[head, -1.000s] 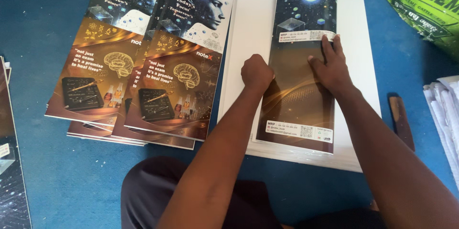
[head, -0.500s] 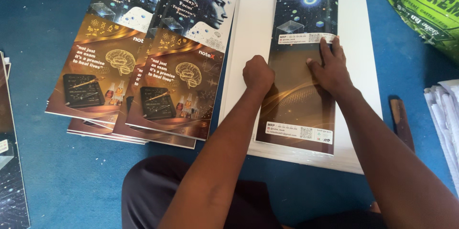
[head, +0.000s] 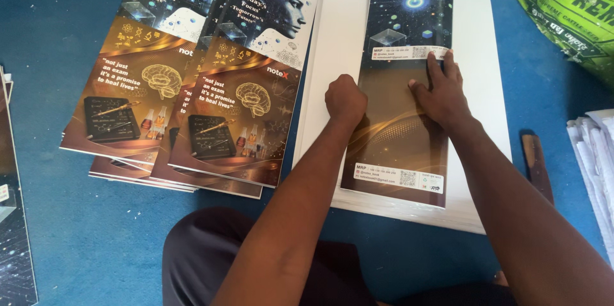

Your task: The person inserts printed covers into blank book blocks, folds the covers over the pages, and presses the spine to secure the binding. The person repeats this process for multiple book units.

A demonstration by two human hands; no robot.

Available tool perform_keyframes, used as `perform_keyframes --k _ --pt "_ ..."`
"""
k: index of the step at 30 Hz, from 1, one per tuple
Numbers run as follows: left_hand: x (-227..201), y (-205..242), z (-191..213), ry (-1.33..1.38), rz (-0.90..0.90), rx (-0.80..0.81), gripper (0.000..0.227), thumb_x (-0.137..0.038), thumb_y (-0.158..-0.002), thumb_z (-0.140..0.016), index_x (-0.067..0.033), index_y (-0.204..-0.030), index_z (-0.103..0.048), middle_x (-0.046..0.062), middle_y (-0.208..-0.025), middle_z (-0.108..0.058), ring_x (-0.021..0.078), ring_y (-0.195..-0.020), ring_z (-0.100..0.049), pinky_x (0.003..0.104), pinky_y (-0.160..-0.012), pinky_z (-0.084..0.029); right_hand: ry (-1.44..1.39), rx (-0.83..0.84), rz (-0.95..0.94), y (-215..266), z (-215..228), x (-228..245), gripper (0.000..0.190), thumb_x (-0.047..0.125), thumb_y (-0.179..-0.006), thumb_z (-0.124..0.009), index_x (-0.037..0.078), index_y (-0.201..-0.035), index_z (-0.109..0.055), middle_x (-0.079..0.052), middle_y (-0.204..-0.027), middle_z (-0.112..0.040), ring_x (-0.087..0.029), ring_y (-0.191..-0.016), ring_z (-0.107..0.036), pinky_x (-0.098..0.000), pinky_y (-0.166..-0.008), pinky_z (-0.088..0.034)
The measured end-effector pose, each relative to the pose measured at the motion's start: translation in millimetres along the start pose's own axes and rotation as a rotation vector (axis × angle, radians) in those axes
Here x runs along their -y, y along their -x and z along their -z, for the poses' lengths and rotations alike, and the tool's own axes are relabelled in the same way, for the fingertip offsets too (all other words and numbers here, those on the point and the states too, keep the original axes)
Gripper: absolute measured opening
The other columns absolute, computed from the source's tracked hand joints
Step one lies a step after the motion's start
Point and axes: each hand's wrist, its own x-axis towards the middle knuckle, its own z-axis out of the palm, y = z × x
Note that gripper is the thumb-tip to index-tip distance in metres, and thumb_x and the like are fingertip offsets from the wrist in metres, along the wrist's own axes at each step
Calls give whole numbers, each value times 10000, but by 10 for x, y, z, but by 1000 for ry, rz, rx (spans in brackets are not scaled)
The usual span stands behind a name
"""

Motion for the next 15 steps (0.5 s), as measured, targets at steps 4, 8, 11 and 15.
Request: perform_keyframes --k 4,8,11,15 --pt "12 -1 -3 -1 -1 3 135 -62 -791 -724 5 -909 -716 229 -981 -743 393 -950 -734 445 -844 -602 9 4 3 4 -12 9 836 473 -939 -625 136 -1633 -303 -276 -1699 -75 -504 -1552 -100 -561 -1227 -233" --pt "11 -11 -5 -8 -2 16 142 -69 -787 -734 4 -907 -715 227 -981 -741 392 -952 -732 444 -842 -602 18 15 9 0 0 9 839 472 -939 -625 136 -1634 -298 -274 -1701 -61 -515 -1546 -96 -568 -1223 -231" --pt "10 -13 -8 -12 5 16 139 -74 -793 -734 -2 -911 -717 224 -988 -743 388 -957 -735 440 -843 -604 31 23 6 1 -1 4 836 474 -936 -626 142 -1632 -301 -268 -1701 -61 -523 -1542 -102 -576 -1215 -241" --pt "16 -2 -10 -19 5 27 166 -87 -778 -758 0 -913 -717 220 -1000 -741 385 -969 -731 441 -844 -601 91 11 18 0 -35 -3 831 465 -944 -619 140 -1638 -298 -271 -1704 -73 -548 -1528 -123 -585 -1212 -264"
